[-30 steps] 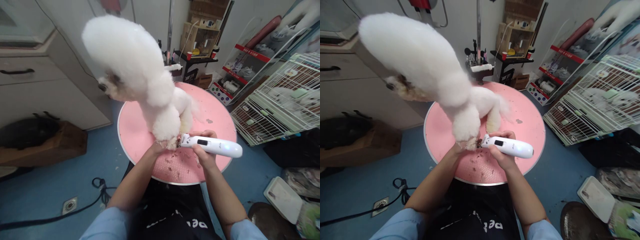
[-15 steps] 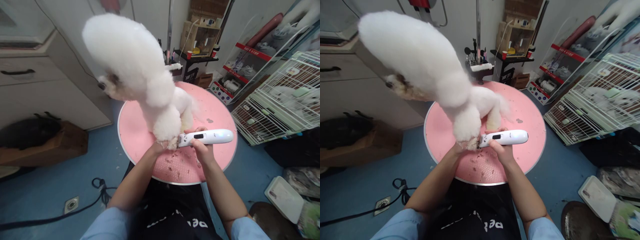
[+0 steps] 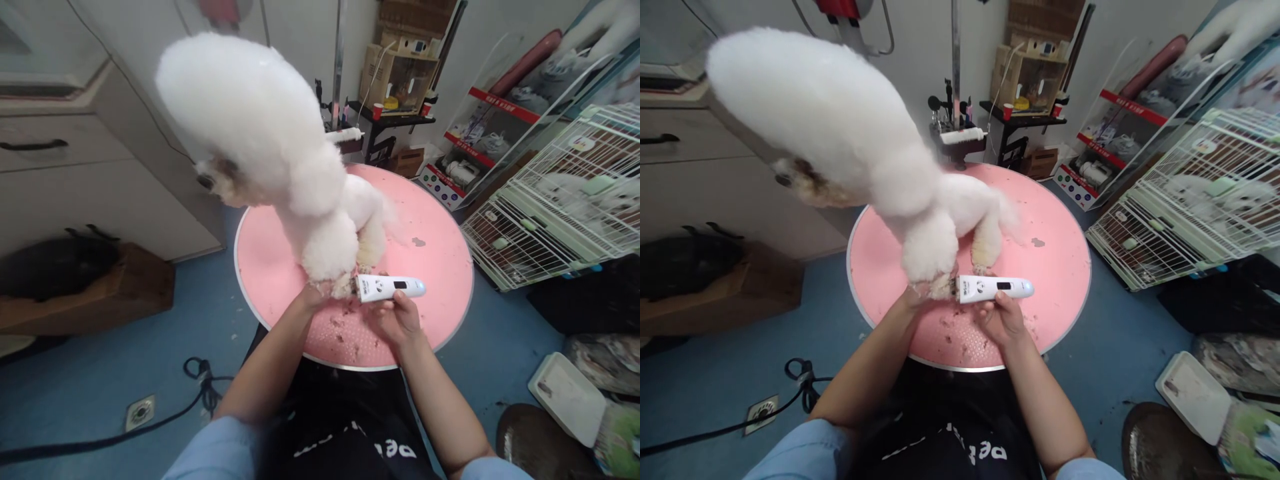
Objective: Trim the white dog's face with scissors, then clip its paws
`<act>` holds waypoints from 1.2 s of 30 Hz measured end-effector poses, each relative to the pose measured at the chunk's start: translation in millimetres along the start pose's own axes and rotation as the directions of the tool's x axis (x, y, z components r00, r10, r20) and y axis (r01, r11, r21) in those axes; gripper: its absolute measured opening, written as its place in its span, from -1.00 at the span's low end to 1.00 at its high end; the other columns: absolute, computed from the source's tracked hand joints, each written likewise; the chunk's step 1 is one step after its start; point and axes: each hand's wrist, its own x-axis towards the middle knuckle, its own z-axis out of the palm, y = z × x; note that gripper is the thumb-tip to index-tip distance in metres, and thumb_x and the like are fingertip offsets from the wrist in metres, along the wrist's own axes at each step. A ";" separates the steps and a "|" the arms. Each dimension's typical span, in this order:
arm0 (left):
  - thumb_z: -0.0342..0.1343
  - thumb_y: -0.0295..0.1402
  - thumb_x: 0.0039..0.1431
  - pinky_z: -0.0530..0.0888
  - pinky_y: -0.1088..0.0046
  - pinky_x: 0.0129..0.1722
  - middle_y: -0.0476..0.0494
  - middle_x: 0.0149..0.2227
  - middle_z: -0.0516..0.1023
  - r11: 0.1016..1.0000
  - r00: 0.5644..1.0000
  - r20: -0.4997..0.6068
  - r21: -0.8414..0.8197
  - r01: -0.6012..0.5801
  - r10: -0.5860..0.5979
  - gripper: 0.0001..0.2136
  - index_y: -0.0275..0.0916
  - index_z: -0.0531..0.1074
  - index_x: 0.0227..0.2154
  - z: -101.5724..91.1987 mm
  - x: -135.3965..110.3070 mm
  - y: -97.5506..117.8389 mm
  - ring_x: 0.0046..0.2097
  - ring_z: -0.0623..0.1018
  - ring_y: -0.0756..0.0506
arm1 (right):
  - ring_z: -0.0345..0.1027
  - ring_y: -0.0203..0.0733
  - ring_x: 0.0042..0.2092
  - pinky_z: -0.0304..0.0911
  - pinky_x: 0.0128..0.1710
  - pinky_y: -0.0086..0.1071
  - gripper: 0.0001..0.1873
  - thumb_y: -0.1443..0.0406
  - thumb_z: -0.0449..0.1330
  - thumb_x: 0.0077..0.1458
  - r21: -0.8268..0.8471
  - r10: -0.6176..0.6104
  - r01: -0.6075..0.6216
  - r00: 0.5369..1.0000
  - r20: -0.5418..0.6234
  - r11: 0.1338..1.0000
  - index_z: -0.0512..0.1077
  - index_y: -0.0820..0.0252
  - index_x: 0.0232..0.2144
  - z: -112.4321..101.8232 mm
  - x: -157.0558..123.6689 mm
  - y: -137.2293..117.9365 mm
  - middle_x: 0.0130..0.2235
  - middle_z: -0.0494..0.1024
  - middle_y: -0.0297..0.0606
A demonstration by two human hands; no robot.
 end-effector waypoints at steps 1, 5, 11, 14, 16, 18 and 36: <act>0.46 -0.08 -0.27 0.38 0.47 -0.41 -0.01 -0.54 0.41 1.000 1.000 -0.003 -0.017 0.001 -0.001 -0.57 -0.27 0.41 -0.53 1.6 -0.6 1.4 -0.45 0.40 0.02 | 0.06 -0.50 -0.61 0.26 -0.61 -0.52 -0.62 0.09 0.43 -0.12 -0.006 0.013 -0.013 1.000 0.020 1.000 0.49 0.04 -0.24 -1.8 -2.0 -6.5 -0.24 0.64 -0.35; 0.48 -0.08 -0.31 0.28 0.49 -0.53 0.03 -0.57 0.34 0.999 1.000 0.003 -0.035 -0.024 0.025 -0.54 -0.27 0.36 -0.55 5.2 -2.8 5.1 -0.53 0.32 0.06 | 0.24 -0.46 -0.54 0.31 -0.54 -0.49 -0.55 0.09 0.49 -0.15 -0.098 -0.186 0.190 0.982 0.043 0.977 0.47 0.03 -0.21 5.1 -4.1 -33.0 -0.12 0.65 -0.30; 0.45 -0.07 -0.26 0.35 0.48 -0.44 0.01 -0.57 0.34 0.993 0.992 0.046 -0.010 -0.117 0.117 -0.57 -0.26 0.38 -0.58 11.4 -3.9 9.5 -0.47 0.37 0.03 | 0.52 -0.19 -0.10 0.45 -0.07 -0.25 -0.58 0.24 0.46 -0.05 -0.367 -0.441 0.521 0.852 0.283 0.771 0.35 0.00 -0.20 35.5 2.0 -51.8 -0.13 0.63 -0.33; 0.42 -0.04 -0.21 0.35 0.47 -0.44 0.00 -0.59 0.35 0.994 0.989 0.104 0.031 -0.107 0.103 -0.59 -0.25 0.41 -0.57 13.1 -3.0 11.8 -0.48 0.37 0.01 | 0.50 -0.13 -0.02 0.44 0.00 -0.15 -0.62 0.29 0.42 -0.01 -0.483 -0.263 0.501 0.838 0.479 0.718 0.34 0.03 -0.19 41.5 2.7 -62.2 -0.08 0.60 -0.25; 0.42 -0.02 -0.21 0.38 0.45 -0.40 -0.03 -0.56 0.40 0.995 0.990 0.116 0.056 -0.085 0.078 -0.60 -0.24 0.44 -0.55 12.7 -1.8 12.2 -0.43 0.41 -0.02 | 0.49 -0.13 -0.02 0.44 0.00 -0.16 -0.64 0.32 0.39 0.01 -0.511 -0.232 0.506 0.830 0.508 0.695 0.34 0.05 -0.18 42.6 4.0 -68.8 -0.08 0.59 -0.24; 0.43 -0.06 -0.23 0.42 0.44 -0.30 -0.05 -0.50 0.45 0.990 0.991 0.069 0.073 -0.123 0.118 -0.62 -0.24 0.46 -0.55 11.2 -0.4 10.8 -0.37 0.45 -0.04 | 0.49 -0.14 -0.01 0.42 0.02 -0.16 -0.63 0.34 0.38 0.00 -0.522 -0.233 0.512 0.829 0.508 0.682 0.34 0.05 -0.17 43.2 6.5 -73.5 -0.07 0.58 -0.24; 0.45 -0.25 -0.32 0.45 0.47 -0.36 -0.06 -0.52 0.49 0.996 0.994 -0.091 0.060 -0.058 0.063 -0.71 -0.24 0.45 -0.60 6.4 5.2 4.7 -0.37 0.49 -0.05 | 0.55 -0.13 -0.15 0.46 -0.11 -0.20 -0.59 0.19 0.46 -0.10 -0.491 -0.170 0.393 0.884 0.436 0.778 0.37 0.05 -0.24 35.0 25.9 -69.2 -0.18 0.65 -0.25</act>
